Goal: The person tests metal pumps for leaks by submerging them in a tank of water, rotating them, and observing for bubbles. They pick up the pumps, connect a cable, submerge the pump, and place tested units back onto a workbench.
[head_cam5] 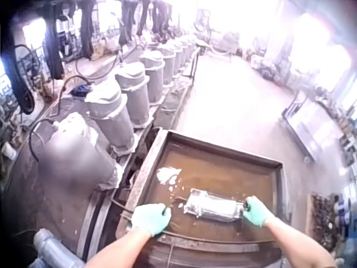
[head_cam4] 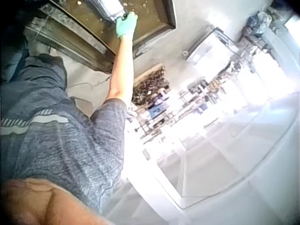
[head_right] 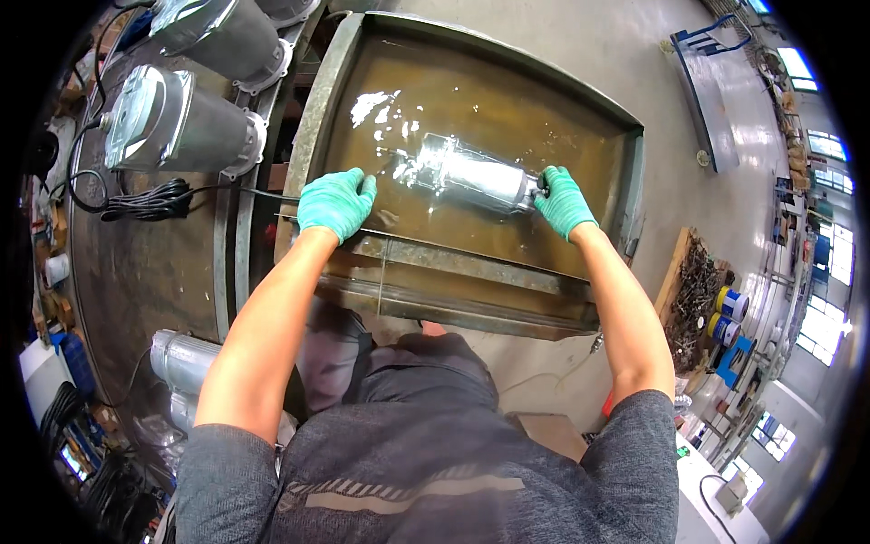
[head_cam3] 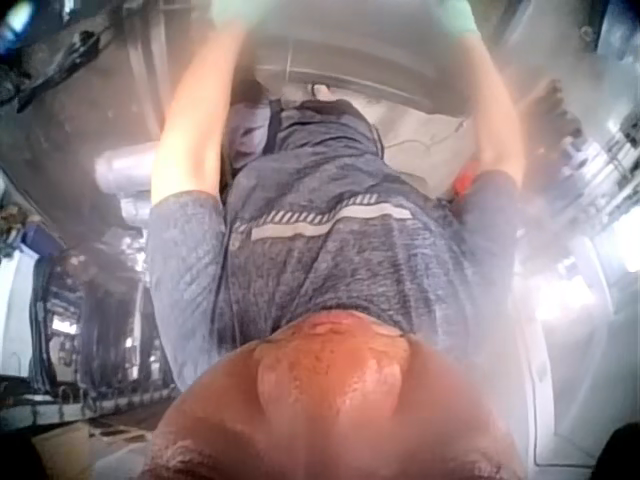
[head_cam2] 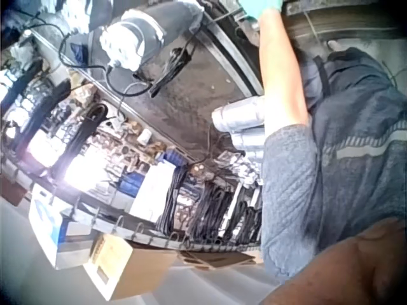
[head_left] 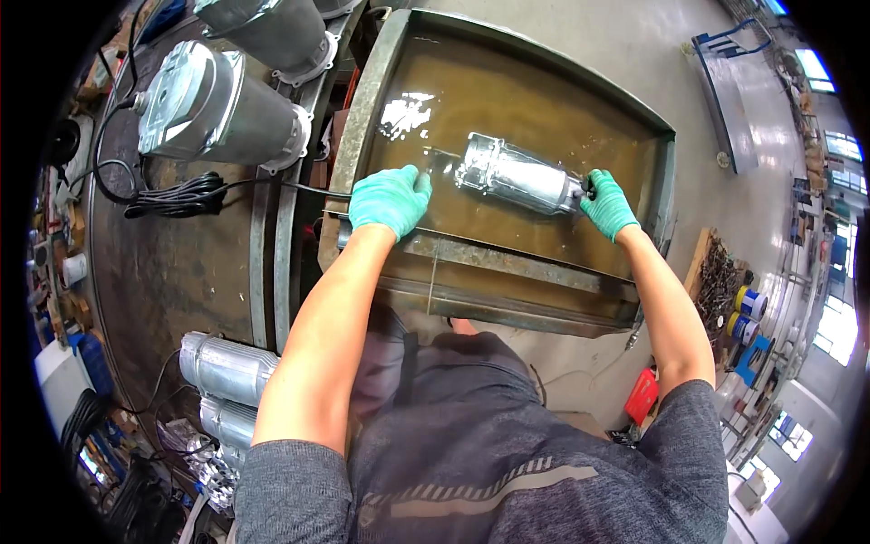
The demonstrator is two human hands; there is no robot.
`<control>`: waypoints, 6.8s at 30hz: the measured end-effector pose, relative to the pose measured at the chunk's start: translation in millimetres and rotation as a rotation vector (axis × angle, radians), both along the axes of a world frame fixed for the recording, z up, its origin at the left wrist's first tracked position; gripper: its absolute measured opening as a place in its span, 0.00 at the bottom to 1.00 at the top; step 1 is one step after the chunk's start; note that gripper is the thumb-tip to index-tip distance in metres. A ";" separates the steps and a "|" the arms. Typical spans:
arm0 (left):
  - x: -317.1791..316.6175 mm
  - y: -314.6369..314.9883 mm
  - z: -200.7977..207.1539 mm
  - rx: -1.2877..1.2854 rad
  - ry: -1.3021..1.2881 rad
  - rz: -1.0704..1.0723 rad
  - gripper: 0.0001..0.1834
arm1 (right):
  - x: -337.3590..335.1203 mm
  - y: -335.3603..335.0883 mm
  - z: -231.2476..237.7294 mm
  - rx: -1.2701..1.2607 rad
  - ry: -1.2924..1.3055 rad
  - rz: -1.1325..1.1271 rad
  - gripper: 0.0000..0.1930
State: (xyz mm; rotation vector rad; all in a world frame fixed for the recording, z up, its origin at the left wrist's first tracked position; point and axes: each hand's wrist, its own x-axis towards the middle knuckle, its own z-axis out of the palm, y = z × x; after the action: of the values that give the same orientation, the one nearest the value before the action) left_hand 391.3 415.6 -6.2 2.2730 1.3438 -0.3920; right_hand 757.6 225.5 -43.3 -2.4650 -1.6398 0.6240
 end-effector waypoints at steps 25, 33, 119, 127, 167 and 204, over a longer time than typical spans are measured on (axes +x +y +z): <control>13.4 1.9 -1.7 -0.035 0.161 -0.056 0.25 | 5.5 -18.2 -31.4 -0.014 -0.093 0.013 0.07; 13.7 1.2 3.5 -0.057 0.164 -0.061 0.25 | -1.4 -18.2 -26.5 -0.026 -0.109 0.004 0.07; 8.3 1.5 -1.6 -0.030 0.071 -0.019 0.24 | -7.9 -24.4 -15.7 -0.059 -0.056 -0.122 0.06; 3.3 1.6 -11.9 0.002 0.048 -0.025 0.24 | -11.5 -19.9 -10.4 -0.078 -0.067 -0.116 0.06; 10.1 2.4 4.5 -0.043 0.118 -0.034 0.26 | -9.0 -22.6 -17.2 -0.059 -0.088 -0.103 0.07; 13.1 -3.3 -7.4 0.036 0.135 -0.014 0.25 | 25.5 -151.7 -13.4 0.137 -0.100 -0.662 0.19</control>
State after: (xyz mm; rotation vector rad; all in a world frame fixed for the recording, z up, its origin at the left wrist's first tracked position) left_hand 404.4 412.4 -13.6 2.3225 1.4117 -0.5383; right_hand 783.1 73.8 -56.6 -2.7246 -0.7544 0.2847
